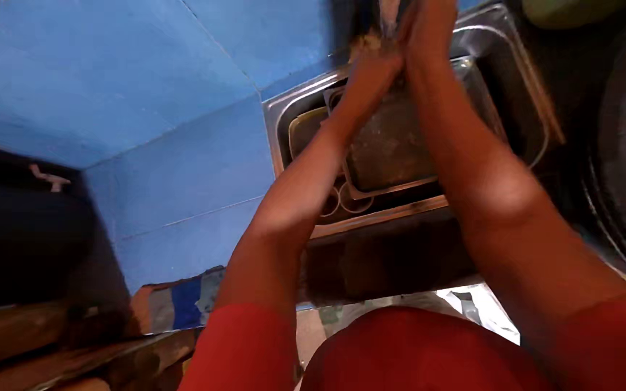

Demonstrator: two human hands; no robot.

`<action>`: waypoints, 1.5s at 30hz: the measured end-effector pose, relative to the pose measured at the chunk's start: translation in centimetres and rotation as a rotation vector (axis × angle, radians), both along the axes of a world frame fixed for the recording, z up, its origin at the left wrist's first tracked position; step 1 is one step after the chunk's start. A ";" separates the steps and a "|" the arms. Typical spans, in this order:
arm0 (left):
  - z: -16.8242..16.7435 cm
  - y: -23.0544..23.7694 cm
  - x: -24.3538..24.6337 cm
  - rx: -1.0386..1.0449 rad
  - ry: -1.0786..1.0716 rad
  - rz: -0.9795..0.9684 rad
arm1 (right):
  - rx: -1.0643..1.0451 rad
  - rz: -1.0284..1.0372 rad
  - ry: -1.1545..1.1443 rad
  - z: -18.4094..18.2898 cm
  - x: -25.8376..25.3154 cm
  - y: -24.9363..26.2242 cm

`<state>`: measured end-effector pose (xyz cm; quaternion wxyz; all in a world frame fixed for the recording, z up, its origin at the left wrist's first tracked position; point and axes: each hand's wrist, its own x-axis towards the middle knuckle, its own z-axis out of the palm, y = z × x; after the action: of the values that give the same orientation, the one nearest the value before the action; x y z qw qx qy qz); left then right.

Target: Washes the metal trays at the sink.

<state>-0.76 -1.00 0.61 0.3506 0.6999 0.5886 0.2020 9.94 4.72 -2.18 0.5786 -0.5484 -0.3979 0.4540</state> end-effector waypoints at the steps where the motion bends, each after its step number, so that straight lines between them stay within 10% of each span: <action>1: 0.0 -0.7 -1.0 -0.023 0.097 -0.038 | -0.152 0.088 0.011 -2.1 -0.4 -1.1; 7: -2.3 -5.5 -10.1 -0.226 0.406 -0.063 | -0.528 0.172 0.494 -8.4 -3.0 -4.4; 11: -8.6 -8.8 -13.1 -0.416 0.738 -0.256 | -0.504 0.294 -0.063 -10.1 -2.5 -4.5; 17: -15.5 -12.3 -13.5 -0.298 0.667 -0.189 | -0.447 0.606 -0.782 -12.6 -2.0 -5.0; 45: -13.2 -11.3 -10.0 -0.378 0.440 -0.320 | -0.416 0.812 -1.092 -14.0 -2.2 -7.1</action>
<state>-10.76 -12.35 -12.60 0.3658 0.7330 0.5598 -0.1246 7.76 -2.34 -16.16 -0.0351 -0.6049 -0.7090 0.3606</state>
